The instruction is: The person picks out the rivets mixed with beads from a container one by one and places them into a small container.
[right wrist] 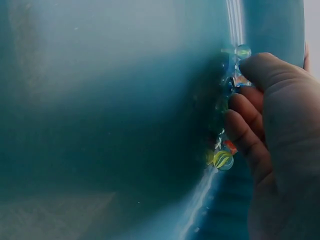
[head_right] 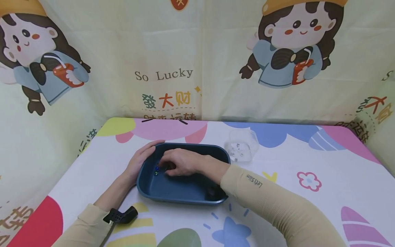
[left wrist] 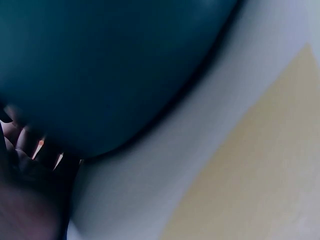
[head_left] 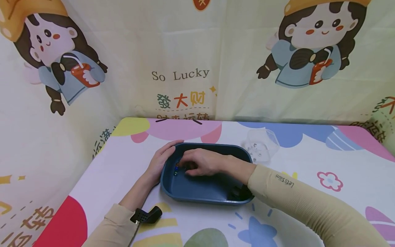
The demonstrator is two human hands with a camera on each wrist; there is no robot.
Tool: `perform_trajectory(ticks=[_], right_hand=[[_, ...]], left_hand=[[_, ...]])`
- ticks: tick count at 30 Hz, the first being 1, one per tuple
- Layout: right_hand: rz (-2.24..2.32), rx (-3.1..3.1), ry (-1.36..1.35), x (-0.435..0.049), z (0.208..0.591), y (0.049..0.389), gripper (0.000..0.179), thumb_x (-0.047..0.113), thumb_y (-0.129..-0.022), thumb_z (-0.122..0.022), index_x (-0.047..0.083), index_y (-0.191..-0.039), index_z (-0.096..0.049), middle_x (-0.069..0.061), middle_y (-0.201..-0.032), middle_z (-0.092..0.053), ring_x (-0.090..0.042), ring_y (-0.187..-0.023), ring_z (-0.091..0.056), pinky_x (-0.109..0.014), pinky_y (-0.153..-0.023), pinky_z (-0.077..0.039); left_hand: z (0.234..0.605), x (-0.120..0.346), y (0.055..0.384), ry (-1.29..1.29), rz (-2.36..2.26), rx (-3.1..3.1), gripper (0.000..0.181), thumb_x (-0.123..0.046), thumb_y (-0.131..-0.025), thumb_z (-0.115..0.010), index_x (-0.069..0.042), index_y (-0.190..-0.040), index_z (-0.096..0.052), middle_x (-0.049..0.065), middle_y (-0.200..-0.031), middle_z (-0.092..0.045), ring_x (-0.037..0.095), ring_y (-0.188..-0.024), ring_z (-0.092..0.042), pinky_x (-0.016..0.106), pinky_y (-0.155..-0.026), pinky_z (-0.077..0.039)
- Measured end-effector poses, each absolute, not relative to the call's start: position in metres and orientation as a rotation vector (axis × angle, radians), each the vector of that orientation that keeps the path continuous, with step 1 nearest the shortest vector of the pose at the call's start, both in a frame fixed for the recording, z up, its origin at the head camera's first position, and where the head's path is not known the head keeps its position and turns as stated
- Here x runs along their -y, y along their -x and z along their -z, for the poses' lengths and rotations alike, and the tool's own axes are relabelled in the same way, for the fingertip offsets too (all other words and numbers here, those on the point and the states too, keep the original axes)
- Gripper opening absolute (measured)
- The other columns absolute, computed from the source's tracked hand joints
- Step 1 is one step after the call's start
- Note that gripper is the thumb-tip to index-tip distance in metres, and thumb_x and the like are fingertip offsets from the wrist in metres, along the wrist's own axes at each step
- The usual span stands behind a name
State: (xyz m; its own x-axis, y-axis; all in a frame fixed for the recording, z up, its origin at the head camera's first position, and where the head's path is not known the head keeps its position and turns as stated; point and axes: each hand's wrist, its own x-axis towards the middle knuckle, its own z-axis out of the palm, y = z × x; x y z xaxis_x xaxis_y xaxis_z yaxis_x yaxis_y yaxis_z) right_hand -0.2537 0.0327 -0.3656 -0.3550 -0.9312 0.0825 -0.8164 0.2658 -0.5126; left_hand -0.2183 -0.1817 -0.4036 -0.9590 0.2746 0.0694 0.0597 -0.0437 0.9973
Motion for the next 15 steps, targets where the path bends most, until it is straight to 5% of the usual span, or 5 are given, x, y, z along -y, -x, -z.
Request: perform_trajectory(ticks=[15], right_hand=[[0.601,-2.282,1.644,-0.032,0.3657,0.2532,0.011,0.012,-0.095,-0.071,0.01,-0.105,-0.075,-0.001,-0.103,-0.063,-0.009,-0.087,-0.056,-0.016,-0.08,-0.049]], left_hand=[[0.4035,0.1822,0.2184,-0.356,-2.115,-2.093,0.045,-0.028,-0.11,-0.038,-0.006,-0.148,-0.049,0.014,-0.146,-0.052,0.028,-0.132,-0.05,0.034,-0.109,-0.04]])
